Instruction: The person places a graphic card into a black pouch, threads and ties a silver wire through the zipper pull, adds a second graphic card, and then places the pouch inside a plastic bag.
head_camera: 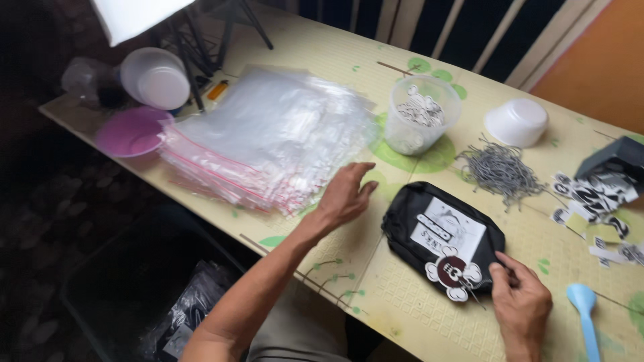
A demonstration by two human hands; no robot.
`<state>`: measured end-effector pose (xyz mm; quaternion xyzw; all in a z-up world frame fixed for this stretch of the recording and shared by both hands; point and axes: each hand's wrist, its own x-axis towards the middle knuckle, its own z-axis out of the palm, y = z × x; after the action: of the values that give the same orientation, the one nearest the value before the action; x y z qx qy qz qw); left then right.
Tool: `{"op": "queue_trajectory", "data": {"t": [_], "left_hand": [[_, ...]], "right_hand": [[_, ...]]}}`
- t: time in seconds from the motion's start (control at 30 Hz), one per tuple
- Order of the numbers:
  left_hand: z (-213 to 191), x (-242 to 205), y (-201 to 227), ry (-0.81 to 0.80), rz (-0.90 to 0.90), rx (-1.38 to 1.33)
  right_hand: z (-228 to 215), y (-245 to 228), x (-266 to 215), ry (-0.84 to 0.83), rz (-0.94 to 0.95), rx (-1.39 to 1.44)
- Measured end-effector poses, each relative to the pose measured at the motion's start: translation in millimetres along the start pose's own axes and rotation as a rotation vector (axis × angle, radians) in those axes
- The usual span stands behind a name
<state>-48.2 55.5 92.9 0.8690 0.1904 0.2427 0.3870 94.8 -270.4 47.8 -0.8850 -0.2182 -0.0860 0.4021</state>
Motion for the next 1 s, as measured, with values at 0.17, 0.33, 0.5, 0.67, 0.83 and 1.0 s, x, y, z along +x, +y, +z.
{"op": "queue_trajectory", "data": {"t": [0.17,0.33,0.5,0.67,0.83,1.0], "left_hand": [[-114,23,-71,0.045,-0.153,0.464],[-207,7,-115,-0.19,-0.407,0.779],[-211,11,-172,-0.088,-0.344,0.586],[-199,22,-126,-0.11,-0.441,0.772],[-155,33,-79,-0.107,-0.407,0.608],[-79,47,-54,-0.067,-0.216,0.174]], "right_hand": [[-2,66,-6,0.122,-0.083,-0.072],[-7,120,-8,0.146,0.026,-0.035],[-9,113,-14,0.148,-0.013,-0.035],[-31,48,-27,0.101,0.088,-0.068],[-33,36,-31,0.147,0.064,0.063],[-38,62,-24,0.108,0.054,0.03]]}}
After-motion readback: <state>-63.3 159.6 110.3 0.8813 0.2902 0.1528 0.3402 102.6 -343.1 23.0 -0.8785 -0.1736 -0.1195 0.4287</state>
